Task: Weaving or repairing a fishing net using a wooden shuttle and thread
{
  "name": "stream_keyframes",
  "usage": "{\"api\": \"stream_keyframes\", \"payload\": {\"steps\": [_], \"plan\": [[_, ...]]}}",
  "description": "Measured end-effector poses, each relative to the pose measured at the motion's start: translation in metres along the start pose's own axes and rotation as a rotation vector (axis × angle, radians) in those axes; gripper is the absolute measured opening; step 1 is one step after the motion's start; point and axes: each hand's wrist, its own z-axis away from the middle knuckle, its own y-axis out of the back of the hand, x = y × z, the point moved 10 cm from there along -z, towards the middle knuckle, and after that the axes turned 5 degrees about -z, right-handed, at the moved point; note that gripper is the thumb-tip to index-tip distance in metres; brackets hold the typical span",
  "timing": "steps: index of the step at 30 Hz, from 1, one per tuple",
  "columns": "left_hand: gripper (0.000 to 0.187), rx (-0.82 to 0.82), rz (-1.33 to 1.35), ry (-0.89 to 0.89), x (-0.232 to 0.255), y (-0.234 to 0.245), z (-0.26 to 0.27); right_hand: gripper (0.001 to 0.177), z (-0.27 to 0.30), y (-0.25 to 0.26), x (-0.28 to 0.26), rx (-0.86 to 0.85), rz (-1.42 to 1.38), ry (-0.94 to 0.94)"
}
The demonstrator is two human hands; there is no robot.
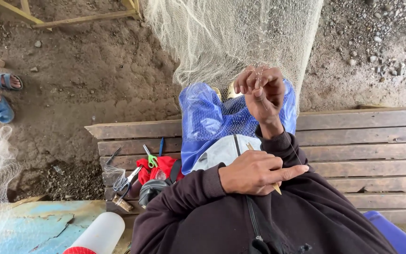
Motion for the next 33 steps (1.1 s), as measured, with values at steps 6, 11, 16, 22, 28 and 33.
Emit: {"api": "stream_keyframes", "payload": {"steps": [6, 11, 16, 22, 28, 33], "plan": [[0.059, -0.008, -0.007, -0.01, -0.001, -0.003, 0.0, 0.008, 0.005, 0.005, 0.005, 0.004, -0.016, -0.007], [0.06, -0.036, 0.001, -0.011, -0.002, -0.009, 0.001, 0.009, 0.003, -0.004, 0.002, 0.008, -0.025, -0.028], [0.062, -0.055, 0.004, -0.018, 0.0, -0.013, 0.0, 0.009, 0.008, -0.002, 0.001, 0.011, -0.028, -0.017], [0.056, -0.048, -0.003, -0.009, 0.002, -0.011, -0.006, 0.012, 0.012, 0.001, -0.001, 0.015, -0.012, -0.001], [0.05, -0.028, -0.084, -0.027, -0.001, -0.012, -0.002, 0.004, -0.014, 0.014, -0.012, -0.001, 0.01, 0.058], [0.053, -0.084, -0.388, 0.102, -0.023, -0.001, -0.01, 0.012, -0.064, 0.025, -0.019, -0.14, -0.032, -0.15]]}}
